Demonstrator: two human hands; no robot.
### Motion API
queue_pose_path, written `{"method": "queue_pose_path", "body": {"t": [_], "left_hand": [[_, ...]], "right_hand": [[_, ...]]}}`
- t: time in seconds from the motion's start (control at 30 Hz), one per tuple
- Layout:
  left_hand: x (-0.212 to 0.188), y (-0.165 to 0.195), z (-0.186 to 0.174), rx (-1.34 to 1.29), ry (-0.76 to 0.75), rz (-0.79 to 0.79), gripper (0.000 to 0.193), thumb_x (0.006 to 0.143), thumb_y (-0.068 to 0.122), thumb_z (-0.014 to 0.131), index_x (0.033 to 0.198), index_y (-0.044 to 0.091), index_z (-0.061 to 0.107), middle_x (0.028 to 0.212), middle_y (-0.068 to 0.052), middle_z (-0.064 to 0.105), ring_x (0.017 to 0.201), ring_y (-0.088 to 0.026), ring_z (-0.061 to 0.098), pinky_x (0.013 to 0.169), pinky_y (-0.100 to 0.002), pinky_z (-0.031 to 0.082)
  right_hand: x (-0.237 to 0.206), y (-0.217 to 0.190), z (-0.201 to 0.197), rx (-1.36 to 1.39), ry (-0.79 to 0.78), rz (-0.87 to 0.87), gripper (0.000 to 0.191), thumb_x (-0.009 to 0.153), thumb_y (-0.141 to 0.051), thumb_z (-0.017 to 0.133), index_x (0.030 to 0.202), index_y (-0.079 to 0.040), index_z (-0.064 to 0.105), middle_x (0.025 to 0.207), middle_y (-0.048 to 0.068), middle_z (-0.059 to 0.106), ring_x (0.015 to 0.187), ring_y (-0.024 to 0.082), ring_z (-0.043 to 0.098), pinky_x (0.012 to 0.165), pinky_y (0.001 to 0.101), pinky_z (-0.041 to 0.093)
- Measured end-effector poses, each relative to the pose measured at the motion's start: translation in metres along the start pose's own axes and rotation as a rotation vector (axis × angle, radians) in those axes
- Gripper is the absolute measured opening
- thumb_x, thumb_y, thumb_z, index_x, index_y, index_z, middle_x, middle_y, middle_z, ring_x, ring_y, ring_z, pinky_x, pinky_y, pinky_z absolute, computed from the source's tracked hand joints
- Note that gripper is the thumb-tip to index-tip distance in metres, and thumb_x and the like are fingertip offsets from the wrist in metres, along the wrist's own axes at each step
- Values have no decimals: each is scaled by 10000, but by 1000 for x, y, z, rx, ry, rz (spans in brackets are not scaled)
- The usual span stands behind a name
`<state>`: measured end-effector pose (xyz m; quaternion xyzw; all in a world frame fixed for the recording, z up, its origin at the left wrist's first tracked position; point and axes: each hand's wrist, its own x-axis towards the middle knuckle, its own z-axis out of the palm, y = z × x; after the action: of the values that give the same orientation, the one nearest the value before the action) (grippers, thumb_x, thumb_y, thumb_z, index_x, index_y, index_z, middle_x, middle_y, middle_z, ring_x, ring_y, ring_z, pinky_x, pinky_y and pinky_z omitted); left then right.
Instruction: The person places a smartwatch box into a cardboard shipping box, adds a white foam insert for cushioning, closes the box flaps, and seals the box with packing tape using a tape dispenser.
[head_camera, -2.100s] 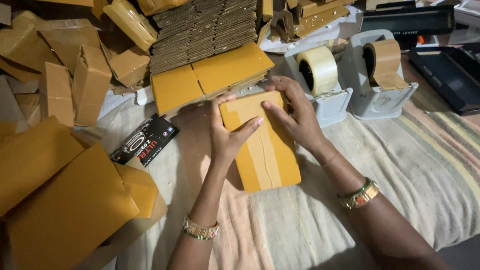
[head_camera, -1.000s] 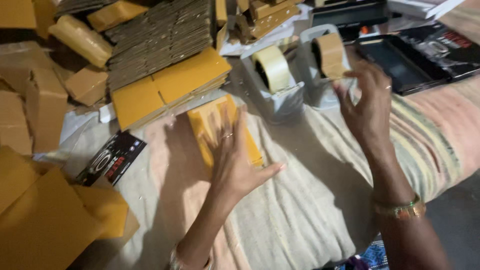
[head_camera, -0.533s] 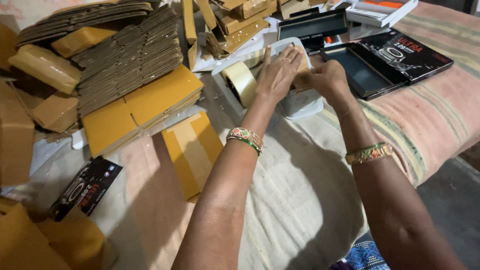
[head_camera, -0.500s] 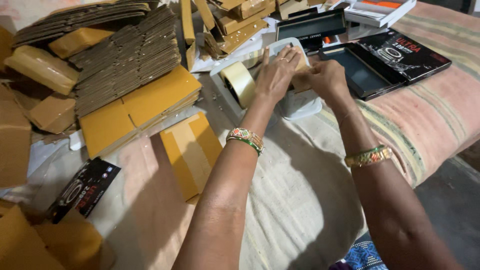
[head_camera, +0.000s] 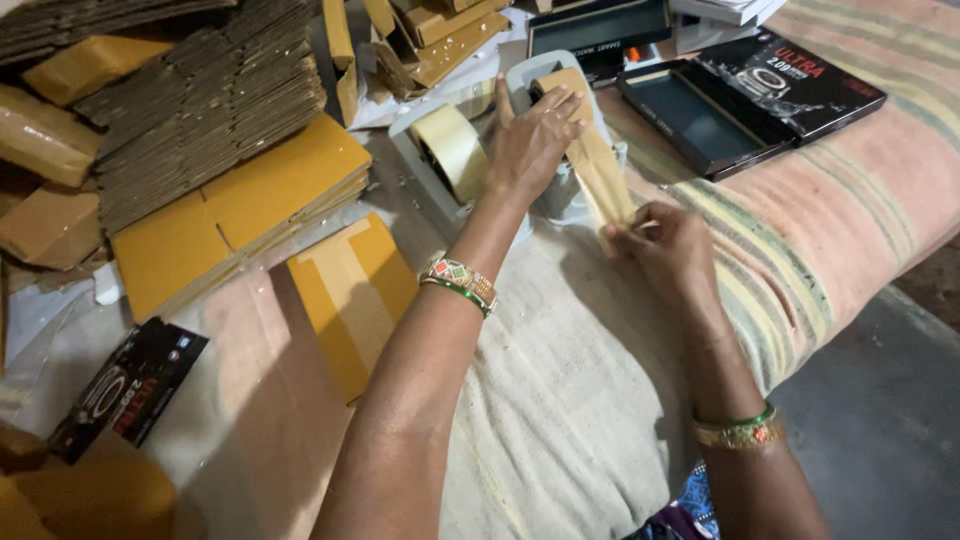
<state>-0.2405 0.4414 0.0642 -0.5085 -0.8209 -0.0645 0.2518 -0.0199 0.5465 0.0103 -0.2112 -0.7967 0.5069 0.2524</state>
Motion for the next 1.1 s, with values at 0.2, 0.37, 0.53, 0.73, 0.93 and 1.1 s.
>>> {"method": "queue_pose_path", "body": {"t": [0.2, 0.37, 0.53, 0.73, 0.93, 1.1], "left_hand": [[-17, 17, -46, 51, -134, -52, 307, 1015, 214, 515, 1205, 322, 732, 1533, 28, 500, 1486, -211, 356, 1135, -833, 45], [-105, 49, -120, -514, 198, -271, 600, 887, 75, 662, 1473, 109, 540, 1542, -143, 540, 1472, -304, 449, 1152, -625, 307], [-242, 46, -182, -658, 378, -641, 708, 873, 230, 814, 1475, 27, 502, 1470, -211, 601, 1394, -353, 576, 1152, -432, 453], [-351, 1, -219, -483, -99, -1312, 791, 760, 563, 797, 1268, -19, 626, 1134, -208, 730, 1058, -328, 711, 926, -425, 539], [-371, 13, -195, -645, -223, -1183, 637, 678, 598, 846, 1028, 68, 798, 975, -86, 799, 918, -193, 770, 842, -337, 576], [-363, 33, -186, -1027, 625, -1062, 514, 713, 267, 920, 1069, 10, 652, 1011, -90, 724, 926, -171, 701, 829, -314, 570]], "right_hand": [[4, -20, -42, -1038, 311, -66, 168, 889, -288, 807, 899, -121, 796, 734, 195, 712, 638, 369, 688, 577, 474, 538], [-28, -47, -58, -478, 197, -296, 70, 996, -95, 724, 987, -26, 727, 841, 138, 728, 726, 235, 714, 694, 389, 552], [-21, -73, 10, 306, -338, -418, 202, 860, 59, 703, 1050, -6, 685, 1001, 25, 682, 989, 101, 666, 909, 277, 545], [-29, -111, 176, 675, -648, -90, 147, 894, -40, 671, 1039, -65, 678, 994, -11, 708, 935, 85, 646, 859, 276, 533], [-44, -117, 253, 1208, -327, 410, 174, 971, -155, 724, 857, -111, 599, 821, -7, 635, 729, 132, 586, 728, 321, 524], [-88, -126, 247, 1151, -185, 395, 134, 968, -193, 689, 909, -88, 631, 843, -2, 659, 778, 109, 614, 740, 307, 551]]}}
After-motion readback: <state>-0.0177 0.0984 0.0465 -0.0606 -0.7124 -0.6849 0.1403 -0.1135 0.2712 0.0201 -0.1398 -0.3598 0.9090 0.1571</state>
